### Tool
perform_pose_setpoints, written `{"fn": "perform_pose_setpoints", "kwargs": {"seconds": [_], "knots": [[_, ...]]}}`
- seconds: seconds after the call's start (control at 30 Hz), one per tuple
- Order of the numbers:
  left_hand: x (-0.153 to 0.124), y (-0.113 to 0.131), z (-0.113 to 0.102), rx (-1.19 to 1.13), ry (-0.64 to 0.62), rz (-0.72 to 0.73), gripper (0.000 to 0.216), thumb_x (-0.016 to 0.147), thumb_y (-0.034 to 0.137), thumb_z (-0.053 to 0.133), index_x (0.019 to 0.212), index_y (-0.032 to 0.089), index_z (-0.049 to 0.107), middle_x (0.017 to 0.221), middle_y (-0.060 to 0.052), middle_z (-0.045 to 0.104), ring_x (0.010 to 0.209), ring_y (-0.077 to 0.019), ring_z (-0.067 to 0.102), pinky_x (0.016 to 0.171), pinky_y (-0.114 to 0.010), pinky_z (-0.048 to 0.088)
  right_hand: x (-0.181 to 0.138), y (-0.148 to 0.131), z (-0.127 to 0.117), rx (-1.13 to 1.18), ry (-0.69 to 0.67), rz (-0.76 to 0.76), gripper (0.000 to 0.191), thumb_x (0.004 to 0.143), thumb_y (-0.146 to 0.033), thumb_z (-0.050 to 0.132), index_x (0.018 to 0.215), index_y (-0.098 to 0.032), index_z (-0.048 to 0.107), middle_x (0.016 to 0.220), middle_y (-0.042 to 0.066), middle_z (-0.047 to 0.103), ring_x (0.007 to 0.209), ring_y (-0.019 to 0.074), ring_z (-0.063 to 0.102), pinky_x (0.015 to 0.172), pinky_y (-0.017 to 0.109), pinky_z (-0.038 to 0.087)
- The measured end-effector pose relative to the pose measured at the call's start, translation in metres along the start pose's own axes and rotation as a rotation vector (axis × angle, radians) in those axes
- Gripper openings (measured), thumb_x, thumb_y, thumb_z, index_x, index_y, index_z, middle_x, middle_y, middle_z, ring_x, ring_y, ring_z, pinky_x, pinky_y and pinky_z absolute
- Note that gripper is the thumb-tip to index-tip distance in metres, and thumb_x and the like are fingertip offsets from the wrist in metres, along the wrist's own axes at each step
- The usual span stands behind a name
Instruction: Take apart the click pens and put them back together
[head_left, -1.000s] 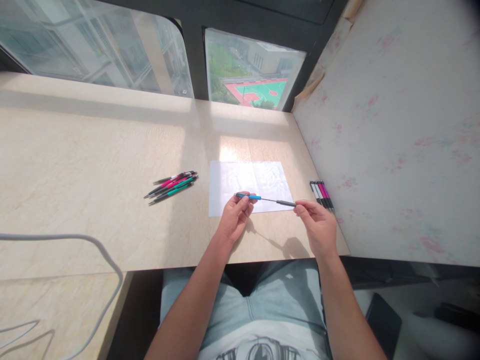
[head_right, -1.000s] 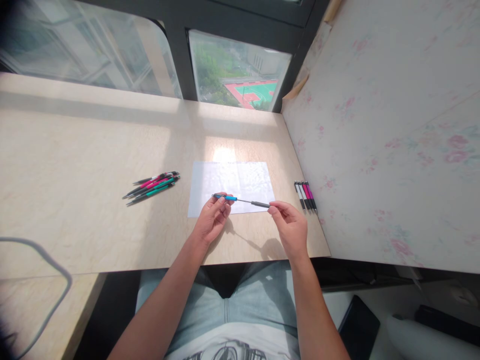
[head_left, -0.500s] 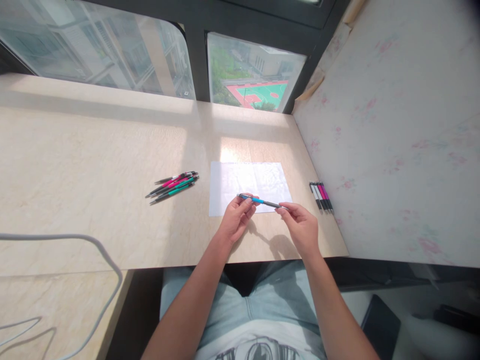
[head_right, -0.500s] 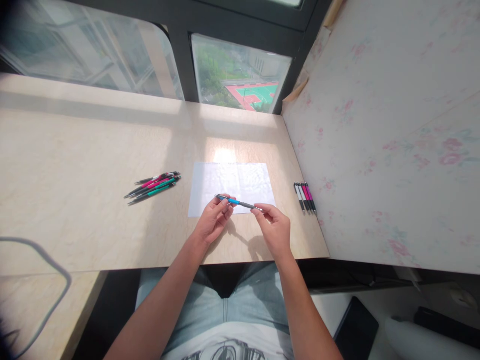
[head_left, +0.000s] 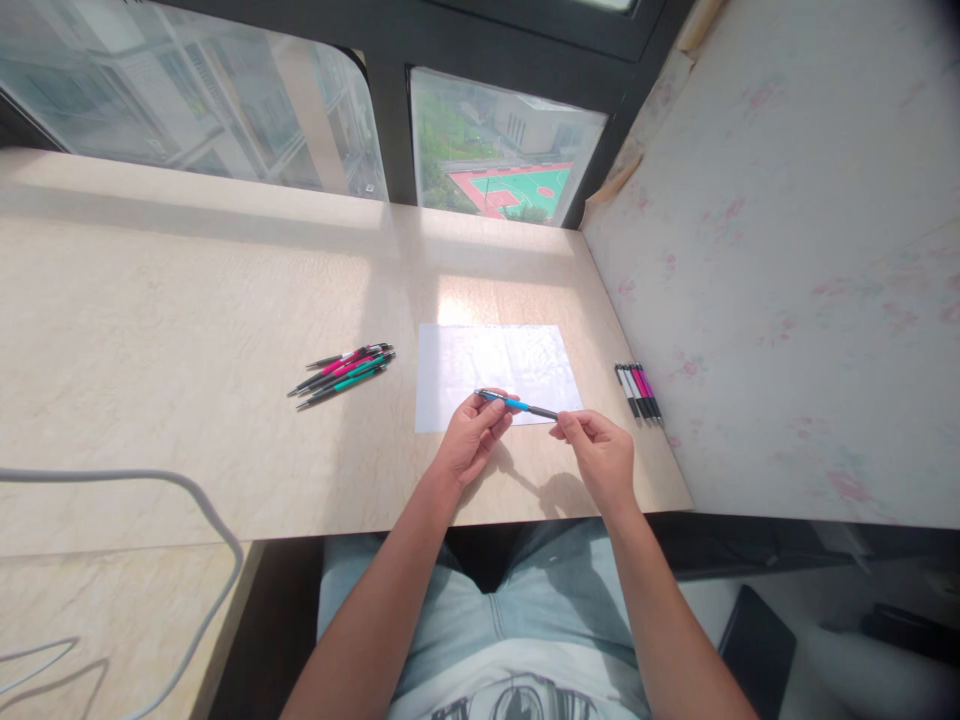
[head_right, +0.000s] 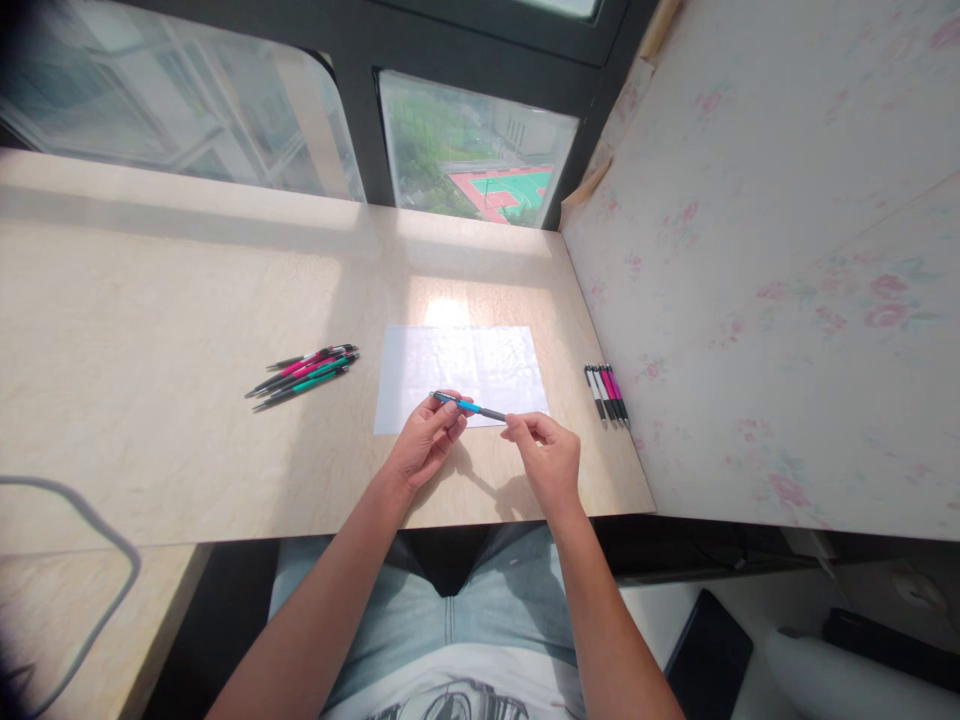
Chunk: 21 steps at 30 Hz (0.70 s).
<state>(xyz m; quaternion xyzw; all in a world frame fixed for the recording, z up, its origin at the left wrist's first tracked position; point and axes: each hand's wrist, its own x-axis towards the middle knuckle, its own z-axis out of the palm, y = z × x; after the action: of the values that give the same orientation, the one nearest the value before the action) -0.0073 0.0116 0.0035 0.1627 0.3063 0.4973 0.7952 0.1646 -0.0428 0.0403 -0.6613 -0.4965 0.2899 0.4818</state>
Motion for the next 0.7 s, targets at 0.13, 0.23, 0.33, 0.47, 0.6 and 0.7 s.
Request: {"fn": "perform_pose_setpoints", "kwargs": {"seconds": [0.13, 0.23, 0.33, 0.47, 0.6, 0.7], "knots": [[-0.0013, 0.0001, 0.001, 0.042, -0.025, 0.002, 0.023, 0.073, 0.021, 0.083, 0.091, 0.016, 0.07, 0.098, -0.006, 0.073, 0.09, -0.0127, 0.069, 0.078, -0.019, 0.052, 0.0013, -0.0012, -0.0041, -0.139, 0.001, -0.037, 0.049, 0.09, -0.053, 0.059, 0.054, -0.02, 0.061, 0.047, -0.002, 0.055, 0.047, 0.013, 0.052, 0.051, 0.027, 0.04], [-0.0013, 0.0001, 0.0012, 0.051, -0.024, 0.011, 0.023, 0.073, 0.021, 0.083, 0.091, 0.016, 0.071, 0.097, -0.005, 0.073, 0.089, -0.0125, 0.069, 0.076, -0.018, 0.051, 0.0029, -0.0005, -0.0051, -0.152, -0.039, -0.051, 0.048, 0.092, -0.052, 0.056, 0.057, -0.02, 0.061, 0.049, -0.002, 0.056, 0.049, 0.0135, 0.053, 0.053, 0.027, 0.04], [-0.0007, 0.0001, 0.0008, 0.056, -0.011, 0.022, 0.023, 0.073, 0.022, 0.083, 0.091, 0.016, 0.071, 0.097, -0.005, 0.073, 0.087, -0.0119, 0.068, 0.074, -0.018, 0.051, 0.0048, 0.001, -0.0057, -0.107, -0.067, -0.076, 0.032, 0.092, -0.047, 0.058, 0.077, -0.021, 0.069, 0.067, 0.001, 0.068, 0.064, 0.0167, 0.063, 0.061, 0.028, 0.047], [-0.0001, 0.0001, -0.0001, 0.043, 0.01, 0.026, 0.026, 0.071, 0.021, 0.084, 0.092, 0.015, 0.071, 0.097, -0.006, 0.073, 0.085, -0.0116, 0.068, 0.075, -0.019, 0.051, 0.0054, 0.0017, -0.0083, -0.079, -0.087, -0.105, 0.022, 0.088, -0.043, 0.065, 0.084, -0.022, 0.069, 0.078, 0.002, 0.071, 0.076, 0.0189, 0.067, 0.067, 0.029, 0.05], [-0.0002, 0.0002, -0.0005, 0.06, -0.017, 0.023, 0.023, 0.072, 0.022, 0.083, 0.091, 0.016, 0.071, 0.098, -0.006, 0.073, 0.088, -0.0121, 0.068, 0.077, -0.019, 0.051, 0.0047, 0.0013, -0.011, -0.181, -0.103, -0.104, 0.035, 0.092, -0.046, 0.058, 0.069, -0.021, 0.066, 0.063, 0.0, 0.067, 0.06, 0.0153, 0.061, 0.062, 0.028, 0.046], [-0.0005, 0.0001, -0.0005, 0.08, -0.034, 0.024, 0.023, 0.072, 0.022, 0.083, 0.091, 0.016, 0.071, 0.099, -0.006, 0.073, 0.089, -0.0124, 0.067, 0.077, -0.019, 0.051, 0.0049, 0.002, -0.0107, -0.208, -0.12, -0.086, 0.046, 0.096, -0.049, 0.051, 0.062, -0.021, 0.063, 0.053, -0.001, 0.06, 0.052, 0.0138, 0.056, 0.057, 0.028, 0.042]]}}
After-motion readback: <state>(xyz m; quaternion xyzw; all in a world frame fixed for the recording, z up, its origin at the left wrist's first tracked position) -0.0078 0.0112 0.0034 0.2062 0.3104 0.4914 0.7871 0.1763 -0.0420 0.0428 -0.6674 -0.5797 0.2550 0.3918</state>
